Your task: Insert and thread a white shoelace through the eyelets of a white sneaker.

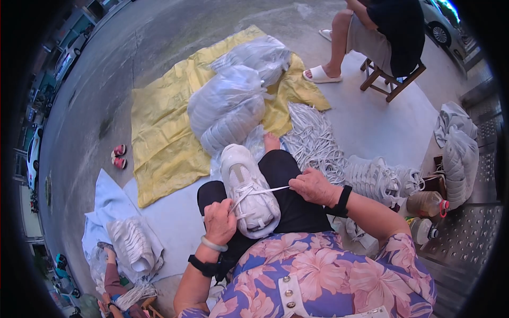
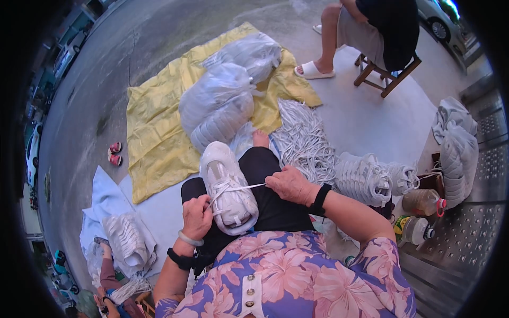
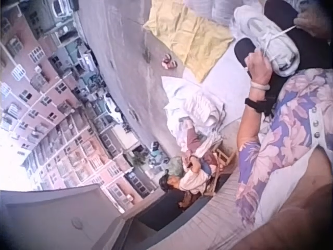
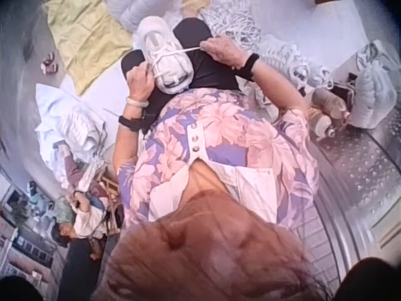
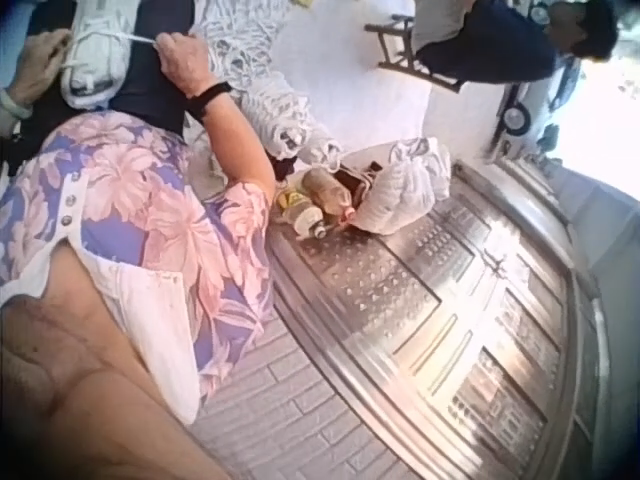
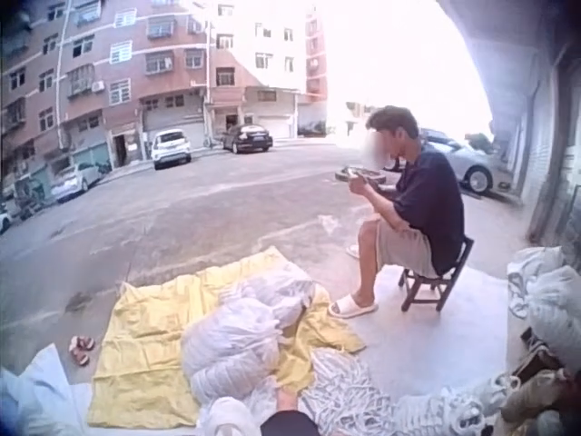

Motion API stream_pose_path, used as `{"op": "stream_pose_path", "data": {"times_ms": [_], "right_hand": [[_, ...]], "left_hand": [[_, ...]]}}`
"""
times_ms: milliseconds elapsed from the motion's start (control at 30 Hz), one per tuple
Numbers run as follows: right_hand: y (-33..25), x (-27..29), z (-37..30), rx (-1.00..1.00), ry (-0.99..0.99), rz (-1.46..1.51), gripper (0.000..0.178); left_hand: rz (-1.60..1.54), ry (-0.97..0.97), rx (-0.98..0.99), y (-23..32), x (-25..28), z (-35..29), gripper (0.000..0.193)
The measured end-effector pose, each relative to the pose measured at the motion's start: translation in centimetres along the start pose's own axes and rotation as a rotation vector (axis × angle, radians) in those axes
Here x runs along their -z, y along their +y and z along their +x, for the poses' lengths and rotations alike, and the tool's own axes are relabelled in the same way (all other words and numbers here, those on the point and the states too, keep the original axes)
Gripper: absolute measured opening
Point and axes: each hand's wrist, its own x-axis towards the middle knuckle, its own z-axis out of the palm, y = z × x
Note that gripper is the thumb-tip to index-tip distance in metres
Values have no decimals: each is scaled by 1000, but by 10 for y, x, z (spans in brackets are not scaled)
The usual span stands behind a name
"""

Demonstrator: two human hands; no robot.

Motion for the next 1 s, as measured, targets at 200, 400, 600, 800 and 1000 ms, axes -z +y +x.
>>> {"op": "stream_pose_path", "data": {"times_ms": [200, 400, 600, 800, 1000], "right_hand": [[39, 37, -51, -114, -20, -171, 3], [77, 96, -114, -380, 54, -326, 4], [110, 192, -160, -582, 142, -644, 5], [161, 311, -234, -666, 250, -801, 19], [285, 544, -462, -651, 216, -1018, 26]], "left_hand": [[-150, -129, -40, -24, 24, -24, 6], [-140, -259, 118, -72, 69, -70, 0], [103, -157, 88, -127, 126, -110, 6], [420, -63, 311, -182, 217, -145, 6], [329, 94, 414, -272, 260, -165, 12]]}}
